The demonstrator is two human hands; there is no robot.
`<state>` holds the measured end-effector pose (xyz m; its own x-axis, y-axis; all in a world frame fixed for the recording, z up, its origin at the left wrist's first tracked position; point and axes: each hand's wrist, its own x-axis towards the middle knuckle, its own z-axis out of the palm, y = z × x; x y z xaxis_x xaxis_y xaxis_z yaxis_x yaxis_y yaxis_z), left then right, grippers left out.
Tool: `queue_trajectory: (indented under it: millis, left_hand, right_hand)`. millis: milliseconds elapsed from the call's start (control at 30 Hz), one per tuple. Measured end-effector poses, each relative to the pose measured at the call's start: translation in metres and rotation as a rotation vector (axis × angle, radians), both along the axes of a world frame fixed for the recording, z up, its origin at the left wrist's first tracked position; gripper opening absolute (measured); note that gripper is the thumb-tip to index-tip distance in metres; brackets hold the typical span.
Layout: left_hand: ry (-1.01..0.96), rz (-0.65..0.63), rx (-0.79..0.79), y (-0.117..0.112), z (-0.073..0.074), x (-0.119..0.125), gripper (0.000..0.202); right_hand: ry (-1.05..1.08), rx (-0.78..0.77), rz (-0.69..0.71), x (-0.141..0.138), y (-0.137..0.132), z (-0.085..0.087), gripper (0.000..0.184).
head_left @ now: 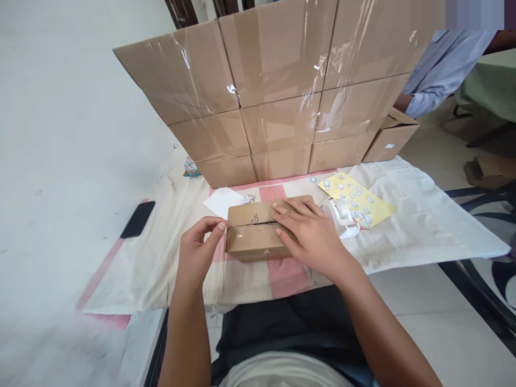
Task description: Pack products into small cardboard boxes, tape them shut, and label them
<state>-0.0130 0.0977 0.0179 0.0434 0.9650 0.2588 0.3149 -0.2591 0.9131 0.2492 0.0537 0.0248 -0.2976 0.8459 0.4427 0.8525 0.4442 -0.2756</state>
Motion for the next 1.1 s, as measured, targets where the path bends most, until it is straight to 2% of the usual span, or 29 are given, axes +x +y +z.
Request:
queue_trajectory:
  millis: [167, 367, 500, 700, 867, 933, 1033, 1067, 1100]
  left_hand:
    - [0.013, -0.015, -0.055, 0.001, 0.006, 0.000, 0.018]
    - [0.386, -0.196, -0.084, 0.006, 0.028, 0.003, 0.012]
    - [0.519, -0.275, -0.030, 0.011, 0.038, 0.007, 0.008]
    - [0.650, -0.261, 0.072, 0.019, 0.032, 0.007, 0.008]
    - [0.684, -0.254, 0.033, 0.020, 0.029, 0.006, 0.015]
    - [0.670, -0.238, -0.005, 0.022, 0.029, 0.005, 0.028]
    - [0.638, -0.160, -0.051, 0.029, 0.028, 0.002, 0.075]
    - [0.622, -0.150, -0.072, 0.033, 0.027, 0.002, 0.084]
    - [0.599, -0.165, -0.101, 0.037, 0.025, 0.001, 0.085]
  right_hand:
    - [-0.019, -0.011, -0.017, -0.001, 0.000, 0.001, 0.035]
    - [-0.023, -0.007, -0.010, -0.002, 0.000, 0.001, 0.036]
    - [-0.010, 0.004, 0.000, -0.001, 0.000, 0.000, 0.035]
    - [-0.009, -0.004, -0.008, -0.001, 0.000, 0.000, 0.035]
    - [-0.011, -0.009, -0.014, -0.001, 0.001, 0.001, 0.035]
    - [-0.013, -0.012, -0.017, -0.001, 0.001, 0.001, 0.035]
    - [-0.018, -0.014, -0.015, -0.001, 0.000, 0.001, 0.035]
    - [-0.019, -0.012, -0.015, -0.001, 0.000, 0.000, 0.036]
    - [-0.021, -0.012, -0.017, -0.002, 0.000, 0.000, 0.036]
